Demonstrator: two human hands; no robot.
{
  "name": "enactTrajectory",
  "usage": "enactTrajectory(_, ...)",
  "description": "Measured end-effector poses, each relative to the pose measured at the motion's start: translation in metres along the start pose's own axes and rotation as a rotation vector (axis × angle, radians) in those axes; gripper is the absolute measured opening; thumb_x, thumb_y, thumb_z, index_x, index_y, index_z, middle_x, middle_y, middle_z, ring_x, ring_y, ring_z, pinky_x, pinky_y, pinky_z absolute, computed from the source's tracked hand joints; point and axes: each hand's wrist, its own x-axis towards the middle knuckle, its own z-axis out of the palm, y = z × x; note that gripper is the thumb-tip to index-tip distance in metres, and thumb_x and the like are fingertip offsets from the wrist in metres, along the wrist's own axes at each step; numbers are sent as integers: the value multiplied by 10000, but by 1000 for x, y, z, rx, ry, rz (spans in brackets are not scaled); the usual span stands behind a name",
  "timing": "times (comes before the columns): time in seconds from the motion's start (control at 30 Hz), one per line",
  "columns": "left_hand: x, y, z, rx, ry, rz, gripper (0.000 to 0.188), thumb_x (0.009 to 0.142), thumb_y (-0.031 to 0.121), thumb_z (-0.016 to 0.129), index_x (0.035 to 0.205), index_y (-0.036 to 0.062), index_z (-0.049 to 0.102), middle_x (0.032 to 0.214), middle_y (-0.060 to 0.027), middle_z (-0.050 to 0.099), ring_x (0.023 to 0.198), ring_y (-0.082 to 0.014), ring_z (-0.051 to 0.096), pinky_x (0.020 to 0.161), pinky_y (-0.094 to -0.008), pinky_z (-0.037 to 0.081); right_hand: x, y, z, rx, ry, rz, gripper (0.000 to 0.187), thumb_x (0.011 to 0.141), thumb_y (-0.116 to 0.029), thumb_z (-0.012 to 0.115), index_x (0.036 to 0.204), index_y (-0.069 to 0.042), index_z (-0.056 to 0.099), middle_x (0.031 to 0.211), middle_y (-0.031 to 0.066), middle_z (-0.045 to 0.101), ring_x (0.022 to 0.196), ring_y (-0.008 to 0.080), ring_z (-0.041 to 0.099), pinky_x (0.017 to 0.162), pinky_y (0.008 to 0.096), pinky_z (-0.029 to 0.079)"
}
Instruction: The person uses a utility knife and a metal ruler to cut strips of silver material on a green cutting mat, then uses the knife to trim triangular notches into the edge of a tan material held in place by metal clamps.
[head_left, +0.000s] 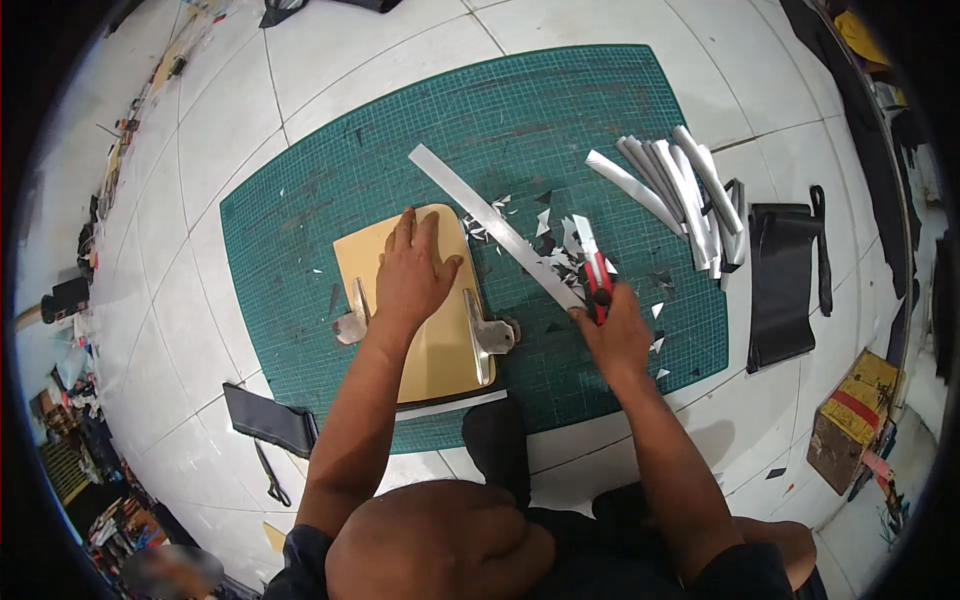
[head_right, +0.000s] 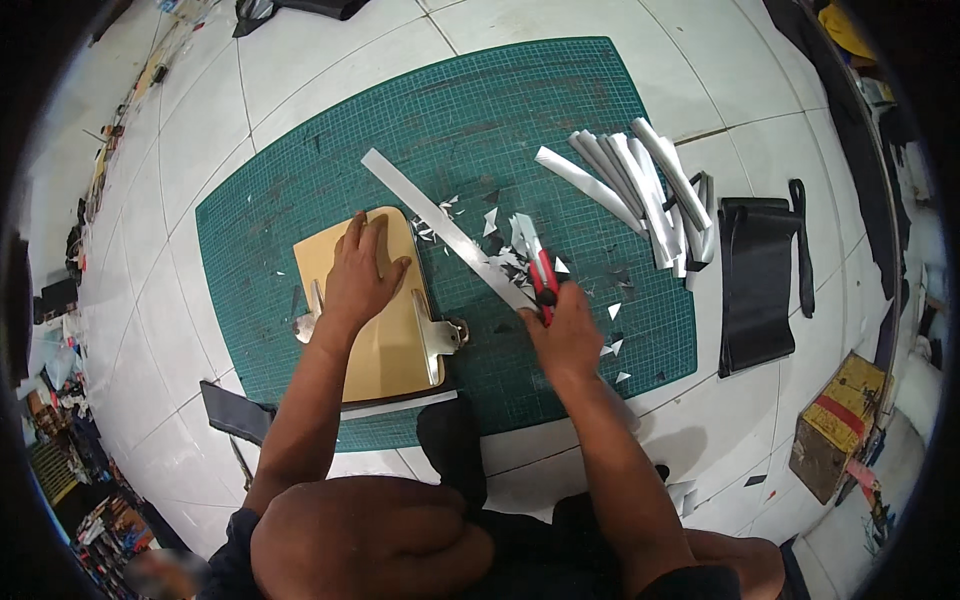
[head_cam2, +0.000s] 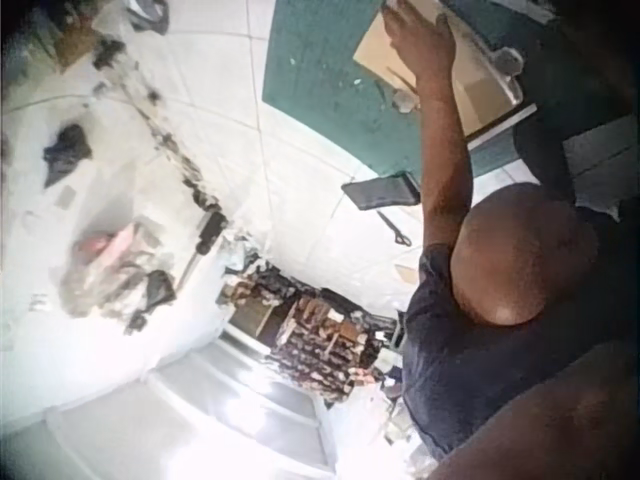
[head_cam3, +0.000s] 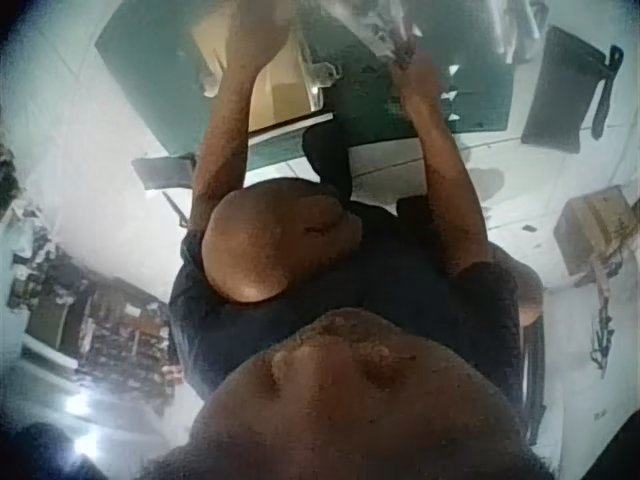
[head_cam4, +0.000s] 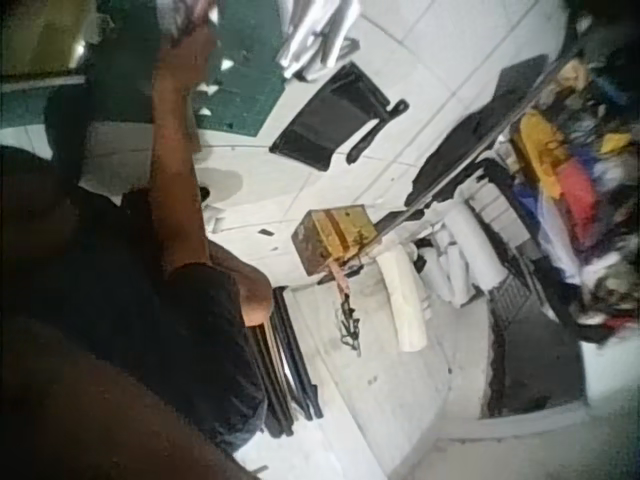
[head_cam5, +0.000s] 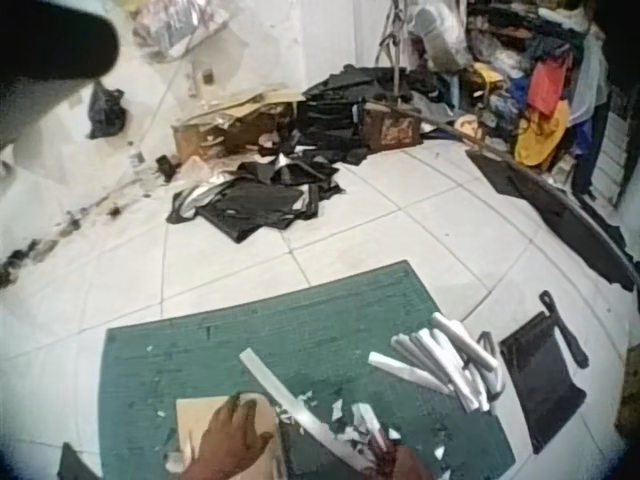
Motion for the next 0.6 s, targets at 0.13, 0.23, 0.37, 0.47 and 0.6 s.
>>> enactTrajectory(0.13,1,10,-5,74,-9,-30,669,824,365,726,1395,132,466,1493,-203,389,1314,-390,452,964,-569,463,3,7,-3,-100,72,104,506,789,-315,804,1054,-28,483,1053,182,592,932,385,625,788,462,486)
enactTrajectory(0.23,2,10,-8,118,-18,-27,632,827,378,720,1373,149,498,1480,-173,419,1298,-359,474,929,-569,475,5,4,-9,-76,67,155,545,775,-329,813,1091,-40,476,1060,157,585,960,380,636,783,485,505)
enactTrajectory(0.37,9,-12,-5,-14,41,31,568,827,333,723,1320,114,547,1417,-172,482,1262,-366,494,936,-519,477,-3,2,-10,-166,-1,36,568,755,-367,838,1022,-10,486,982,181,599,887,355,627,755,450,492)
enactTrajectory(0.47,6,-38,-5,-187,190,117,526,825,282,718,1275,56,565,1323,-200,538,1209,-386,513,953,-477,462,-5,5,-8,-133,-33,86,544,771,-372,822,1031,-38,480,1010,172,591,917,358,650,736,461,517)
enactTrajectory(0.6,-34,-75,-26,154,371,-287,621,786,320,744,1284,13,534,1196,-224,549,1114,-430,527,927,-501,448,-24,26,-3,-41,38,75,495,813,-373,790,1008,-32,490,900,169,630,810,369,658,705,455,510)
